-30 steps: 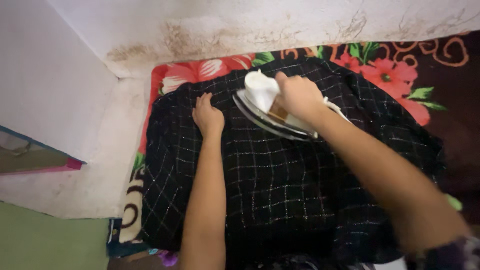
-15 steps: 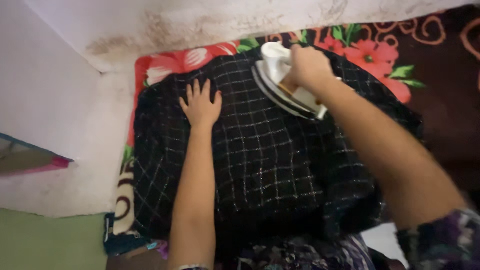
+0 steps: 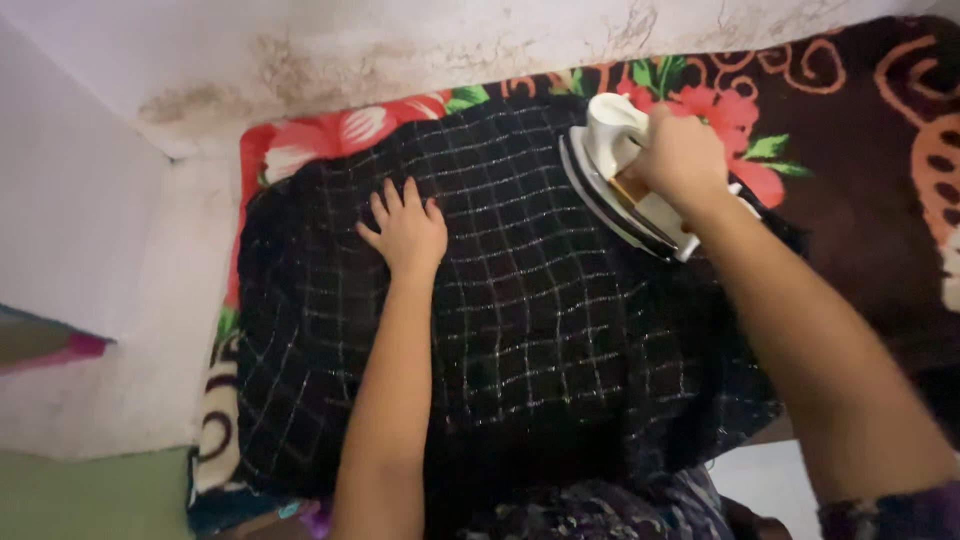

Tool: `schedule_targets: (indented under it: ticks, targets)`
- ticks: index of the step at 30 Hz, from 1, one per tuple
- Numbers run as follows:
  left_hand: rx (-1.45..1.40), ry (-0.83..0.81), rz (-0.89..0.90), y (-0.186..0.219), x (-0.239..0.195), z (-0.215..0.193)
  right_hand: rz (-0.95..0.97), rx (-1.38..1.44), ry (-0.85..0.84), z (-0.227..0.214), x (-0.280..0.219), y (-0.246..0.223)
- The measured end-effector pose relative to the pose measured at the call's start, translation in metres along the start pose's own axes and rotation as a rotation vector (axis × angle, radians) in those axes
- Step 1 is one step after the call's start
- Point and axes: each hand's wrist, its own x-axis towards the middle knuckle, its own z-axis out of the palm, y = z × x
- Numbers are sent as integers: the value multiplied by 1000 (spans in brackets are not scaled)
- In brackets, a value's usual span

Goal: The person irons a dark, patterned cloth on a floral surface using an iron, pressing it flat and turning it over to continue ironing different sections.

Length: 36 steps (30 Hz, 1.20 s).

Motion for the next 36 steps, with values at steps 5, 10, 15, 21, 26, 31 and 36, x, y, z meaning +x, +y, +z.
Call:
schedule_targets:
  ticks: [5,10,15,21,26,31,36]
  targets:
    - [21,81,-77,6,10,-7,-86,22,110,27,61,-28]
    - [-20,110,-57,-5,17,0,-118,43,30,41,98,-43]
    - [-76,166,-25,-19,17,17,-268,76,-26,52,107,-31]
    - [-126,205,-14,-31,21,23,-455,206,-327,-4,8,2]
    - [-225,236,-86,-32,26,20,-517,229,-573,-65,-80,9]
    - [-456,413,-146,-33,31,17,-393,31,-312,-58,-99,-2]
    - [-410,329,-124,-33,31,18,-332,-18,-108,-17,-39,-30]
